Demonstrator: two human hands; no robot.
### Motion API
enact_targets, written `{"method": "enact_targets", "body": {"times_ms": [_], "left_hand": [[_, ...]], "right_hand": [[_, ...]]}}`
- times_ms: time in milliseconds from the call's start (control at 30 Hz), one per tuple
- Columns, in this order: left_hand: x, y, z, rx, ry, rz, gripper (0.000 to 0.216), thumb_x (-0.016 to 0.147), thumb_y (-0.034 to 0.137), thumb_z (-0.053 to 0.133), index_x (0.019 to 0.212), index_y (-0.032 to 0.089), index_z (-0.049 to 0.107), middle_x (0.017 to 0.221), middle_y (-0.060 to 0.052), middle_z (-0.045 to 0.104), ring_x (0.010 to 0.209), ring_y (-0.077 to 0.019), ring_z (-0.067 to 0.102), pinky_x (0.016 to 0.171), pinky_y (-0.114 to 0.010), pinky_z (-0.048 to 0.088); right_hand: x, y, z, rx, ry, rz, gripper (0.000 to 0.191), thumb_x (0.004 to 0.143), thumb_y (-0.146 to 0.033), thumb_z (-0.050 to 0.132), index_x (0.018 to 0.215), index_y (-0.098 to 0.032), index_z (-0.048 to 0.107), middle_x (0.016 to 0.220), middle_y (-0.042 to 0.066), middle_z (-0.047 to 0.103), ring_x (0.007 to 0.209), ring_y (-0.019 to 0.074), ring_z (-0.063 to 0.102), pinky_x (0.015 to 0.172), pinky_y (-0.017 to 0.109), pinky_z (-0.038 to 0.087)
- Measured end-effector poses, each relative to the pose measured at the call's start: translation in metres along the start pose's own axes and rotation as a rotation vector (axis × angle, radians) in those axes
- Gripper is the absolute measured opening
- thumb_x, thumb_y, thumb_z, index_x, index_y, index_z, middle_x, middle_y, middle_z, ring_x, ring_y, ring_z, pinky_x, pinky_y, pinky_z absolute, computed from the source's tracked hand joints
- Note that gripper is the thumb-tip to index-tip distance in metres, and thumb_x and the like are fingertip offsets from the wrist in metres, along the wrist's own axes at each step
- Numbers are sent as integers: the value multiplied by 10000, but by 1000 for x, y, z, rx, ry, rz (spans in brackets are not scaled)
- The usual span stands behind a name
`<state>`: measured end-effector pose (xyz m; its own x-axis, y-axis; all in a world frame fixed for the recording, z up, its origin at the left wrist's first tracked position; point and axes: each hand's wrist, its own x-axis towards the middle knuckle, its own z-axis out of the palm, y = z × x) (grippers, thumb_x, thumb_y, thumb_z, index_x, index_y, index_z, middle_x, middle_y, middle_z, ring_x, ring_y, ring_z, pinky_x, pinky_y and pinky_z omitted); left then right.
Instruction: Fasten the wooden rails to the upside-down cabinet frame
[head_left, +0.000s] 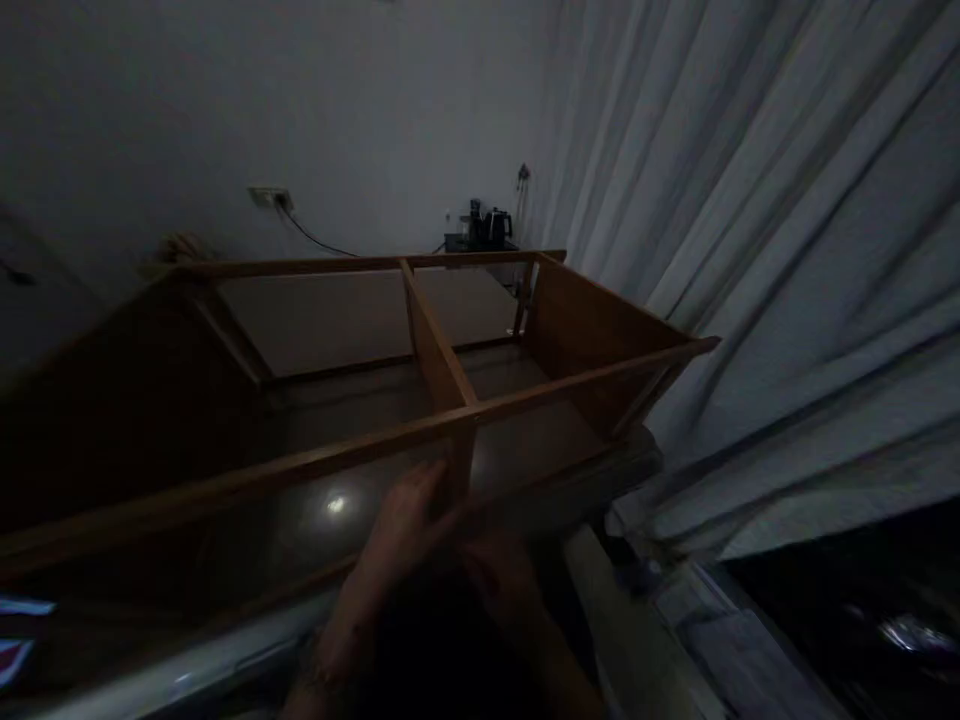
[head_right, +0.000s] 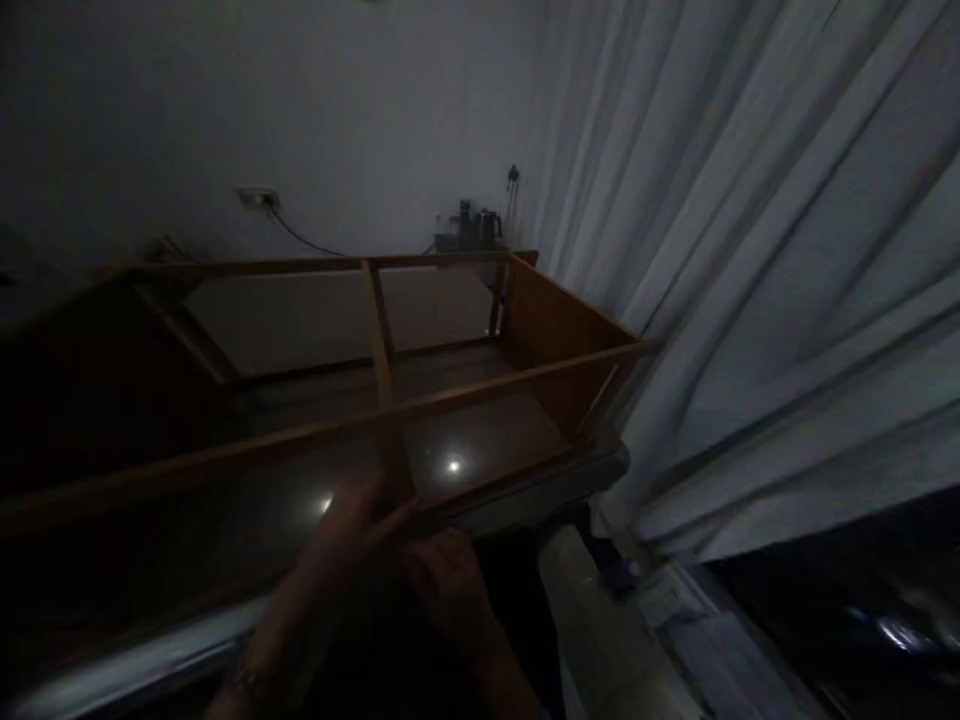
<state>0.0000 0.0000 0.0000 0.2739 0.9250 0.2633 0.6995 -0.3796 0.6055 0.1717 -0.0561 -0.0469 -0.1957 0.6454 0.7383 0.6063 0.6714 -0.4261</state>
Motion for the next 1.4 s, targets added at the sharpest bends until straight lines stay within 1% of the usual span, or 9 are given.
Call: {"method": "enact_targets", "body": {"times_ms": [133, 400, 733, 833, 933, 1133, 1200, 1300, 1400], "left_hand": [[3, -2, 3, 2, 11, 12, 413, 898, 477, 576, 1189, 184, 582, 1151, -133, 671, 1043, -286, 639, 879, -417, 531], [3, 3, -1, 20, 14, 0, 403, 895, 487, 573, 1153, 179, 600, 1114, -132, 679, 1010, -287, 653, 871, -419, 539], [4, 1, 1, 26, 22, 18, 353, 896, 458, 582, 1117, 183, 598, 1063, -110, 691, 956, -267, 662, 804, -378, 540], [5, 0, 1, 9, 2, 7, 361, 893, 457, 583, 1121, 178, 600, 1074, -115, 694, 959, -272, 664, 812, -388, 544], [5, -1, 2, 12, 7, 7, 381, 892, 461, 582, 1150, 181, 599, 1119, -121, 689, 1001, -279, 662, 852, -403, 542], [5, -1, 1, 20, 1, 0, 401, 893, 487, 578, 1159, 188, 599, 1112, -122, 692, 1000, -282, 666, 836, -394, 550], [5, -1, 2, 28, 9, 4, 406, 890, 483, 585, 1163, 182, 596, 1108, -125, 692, 1001, -286, 665, 841, -400, 549], [5, -1, 2, 36, 18, 8, 413, 891, 471, 589, 1183, 180, 591, 1119, -126, 686, 1007, -283, 661, 863, -410, 544], [4, -1, 2, 21, 14, 6, 413, 894, 479, 583, 1186, 187, 593, 1134, -125, 684, 1008, -277, 664, 852, -401, 551]], "right_hand": [[-9, -1, 10, 44, 59, 113, 231, 1017, -249, 426, 1090, -232, 645, 868, 48, 744, 777, 179, 700, 709, 288, 561], [-25, -13, 22, 424, 130, 688, 233, 987, -346, 496, 1136, -229, 630, 949, 50, 726, 742, 149, 680, 681, 244, 554], [-21, -9, 22, 1051, 108, 1000, 421, 840, -572, 658, 1076, -224, 630, 737, 6, 659, 638, 131, 599, 608, 245, 501], [-21, -5, 17, 985, 50, 961, 418, 864, -559, 637, 1114, -225, 607, 747, 5, 672, 658, 140, 623, 639, 260, 515], [-21, -1, 9, 721, -22, 813, 354, 912, -507, 602, 1138, -235, 599, 800, 13, 712, 709, 158, 669, 693, 278, 529], [-10, 8, -7, -8, 5, 174, 291, 962, -457, 539, 829, -216, 634, 756, 21, 714, 691, 176, 644, 669, 288, 459], [-4, 7, -11, -175, -17, 57, 331, 989, -422, 494, 762, -217, 619, 710, 11, 701, 670, 181, 616, 683, 311, 415], [-2, 3, -13, -285, -38, 52, 379, 1013, -400, 445, 732, -215, 620, 678, 11, 697, 650, 187, 600, 671, 329, 363], [-7, -2, -7, -232, -12, 141, 420, 1036, -373, 387, 751, -211, 650, 681, 20, 706, 656, 184, 612, 674, 324, 369]]}}
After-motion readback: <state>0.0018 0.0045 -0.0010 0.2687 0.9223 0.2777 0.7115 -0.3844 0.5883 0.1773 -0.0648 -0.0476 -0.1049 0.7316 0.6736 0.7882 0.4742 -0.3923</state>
